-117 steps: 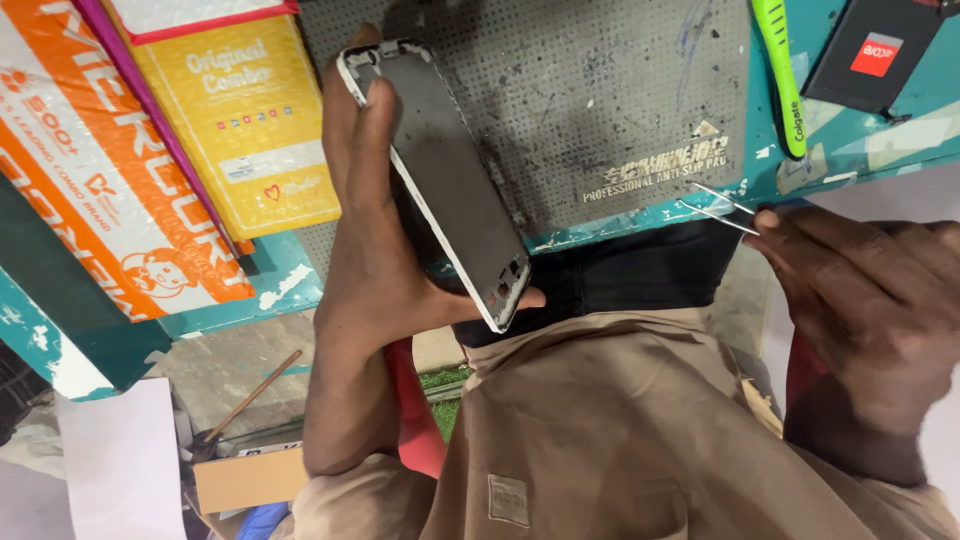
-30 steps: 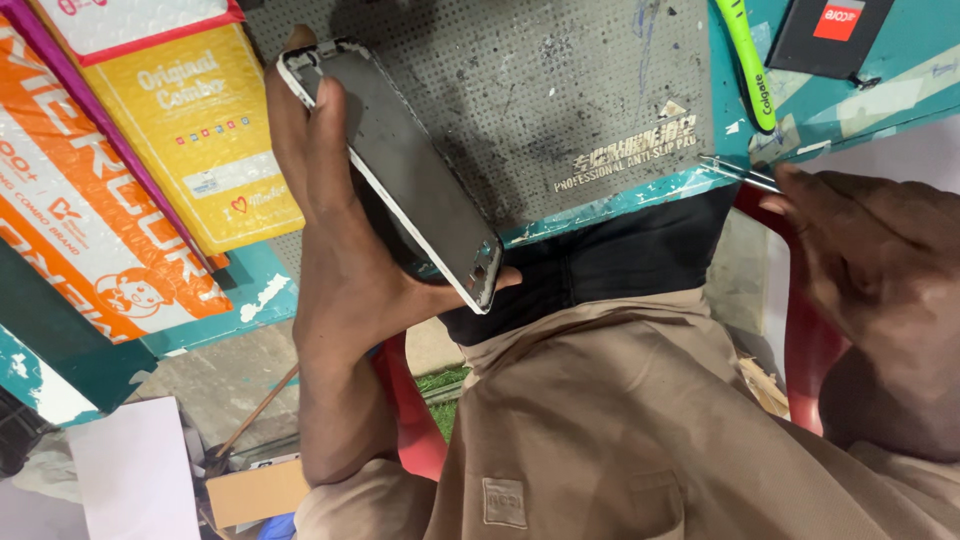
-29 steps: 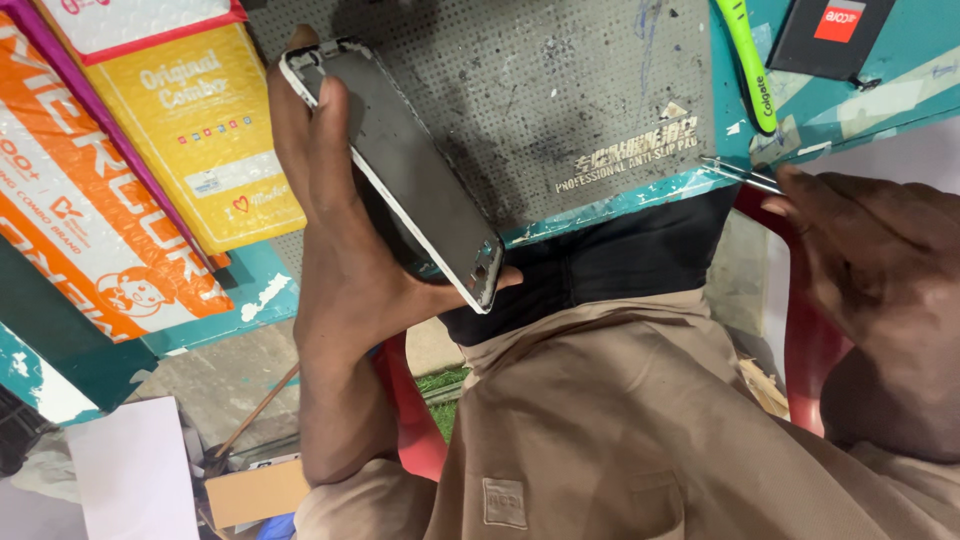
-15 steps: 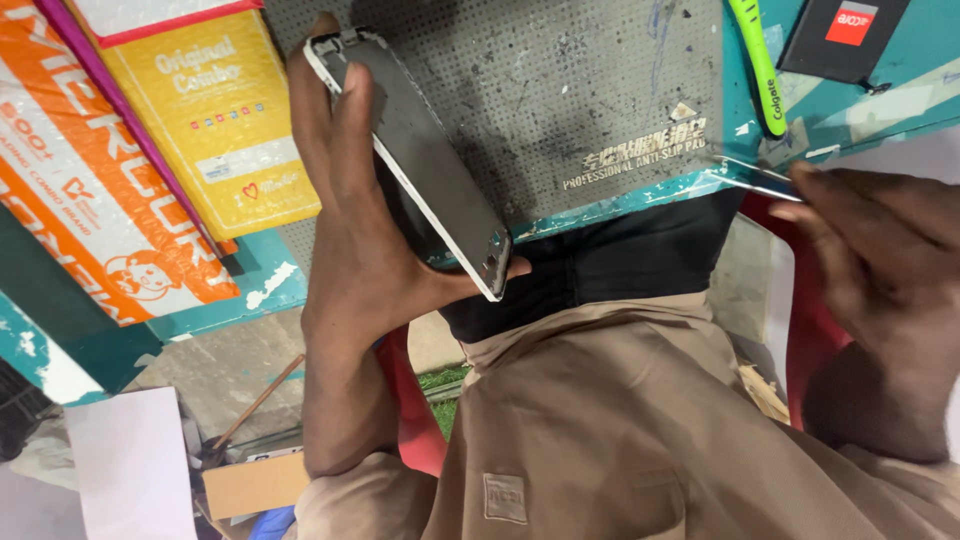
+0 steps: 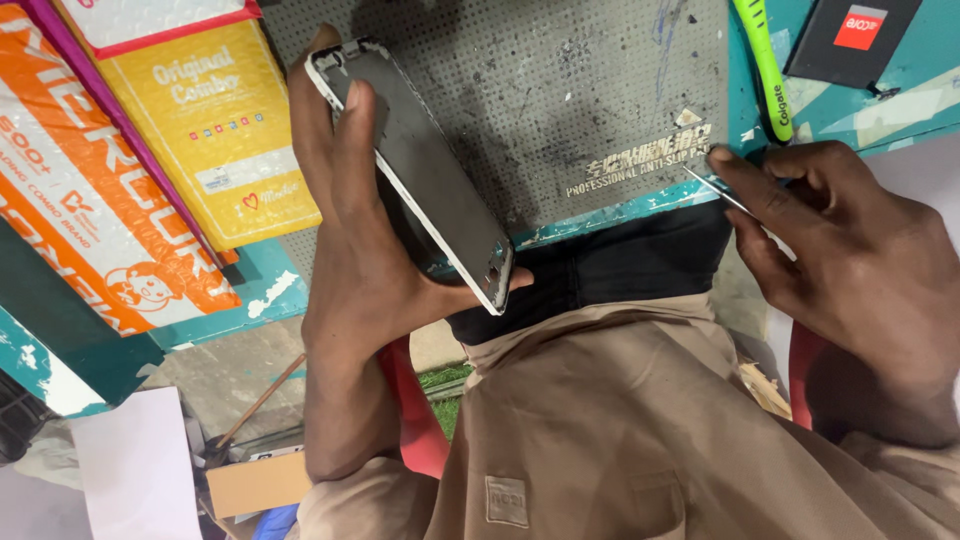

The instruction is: The person holds a disassembled phone frame and uses a metal tool to scrape adhesive residue from the inner edges. The person rotates the frame to access different sides while continuing to scrape the surface.

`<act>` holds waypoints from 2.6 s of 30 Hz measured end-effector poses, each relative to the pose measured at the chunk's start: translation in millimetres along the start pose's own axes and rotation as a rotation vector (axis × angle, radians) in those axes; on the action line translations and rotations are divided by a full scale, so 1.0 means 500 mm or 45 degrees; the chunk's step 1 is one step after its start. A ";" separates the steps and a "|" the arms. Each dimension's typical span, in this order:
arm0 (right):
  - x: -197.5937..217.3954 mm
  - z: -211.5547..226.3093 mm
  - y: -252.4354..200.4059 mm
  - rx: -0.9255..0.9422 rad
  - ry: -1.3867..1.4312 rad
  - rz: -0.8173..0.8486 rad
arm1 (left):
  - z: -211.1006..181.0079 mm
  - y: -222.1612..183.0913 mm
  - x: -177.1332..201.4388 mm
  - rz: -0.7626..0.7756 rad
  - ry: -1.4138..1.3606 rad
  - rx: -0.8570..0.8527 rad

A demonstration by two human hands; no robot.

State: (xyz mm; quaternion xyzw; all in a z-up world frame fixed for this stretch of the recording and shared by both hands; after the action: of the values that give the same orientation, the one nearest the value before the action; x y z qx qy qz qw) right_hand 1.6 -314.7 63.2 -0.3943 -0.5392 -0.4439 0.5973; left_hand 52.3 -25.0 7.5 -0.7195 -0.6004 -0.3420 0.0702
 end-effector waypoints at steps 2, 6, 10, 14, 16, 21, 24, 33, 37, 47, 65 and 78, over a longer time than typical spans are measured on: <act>-0.006 -0.004 -0.001 0.025 -0.033 0.022 | 0.001 0.000 0.000 -0.001 0.006 0.001; -0.011 -0.006 -0.007 0.109 -0.166 0.111 | 0.000 0.001 -0.001 0.004 -0.009 0.012; -0.027 -0.011 -0.018 0.199 -0.277 0.324 | 0.000 0.001 0.002 0.005 -0.007 0.025; -0.048 -0.035 -0.039 0.193 -0.353 0.459 | 0.001 0.001 0.001 0.021 -0.014 0.052; -0.054 -0.048 -0.047 0.175 -0.379 0.476 | -0.001 0.001 0.001 0.022 -0.018 0.058; -0.067 -0.077 -0.055 -0.017 -0.124 0.630 | 0.000 0.001 0.002 0.019 -0.016 0.042; -0.067 -0.086 -0.052 -0.114 -0.163 0.650 | 0.001 0.000 0.002 0.017 -0.007 0.036; -0.063 -0.073 -0.043 -0.367 1.040 0.149 | 0.000 0.005 0.003 0.011 -0.062 0.035; -0.074 -0.064 -0.041 -0.155 1.224 0.116 | 0.003 0.010 0.001 0.017 -0.093 0.037; -0.183 0.003 -0.005 -0.212 3.179 0.452 | 0.005 0.007 0.013 -0.111 -0.133 0.071; -0.078 0.051 0.047 -0.030 1.519 -0.470 | -0.027 0.060 -0.006 -0.080 -0.155 0.149; -0.011 0.085 0.047 -0.045 0.992 -0.554 | -0.015 0.104 -0.020 0.053 -0.084 0.026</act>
State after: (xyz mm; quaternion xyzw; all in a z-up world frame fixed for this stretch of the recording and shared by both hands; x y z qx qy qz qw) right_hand 11.4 -266.7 62.5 -0.0852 -0.3367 -0.6839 0.6417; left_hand 96.3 -51.1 23.7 -0.7419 -0.5907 -0.3104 0.0650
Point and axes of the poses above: each hand's wrist, its own y-axis towards the middle knuckle, its own x-axis out of the back of the hand, z = x × y, the point moved 6 cm from there along y, towards the middle knuckle, and after that the axes turned 10 degrees about -z, right-handed, at the moved point
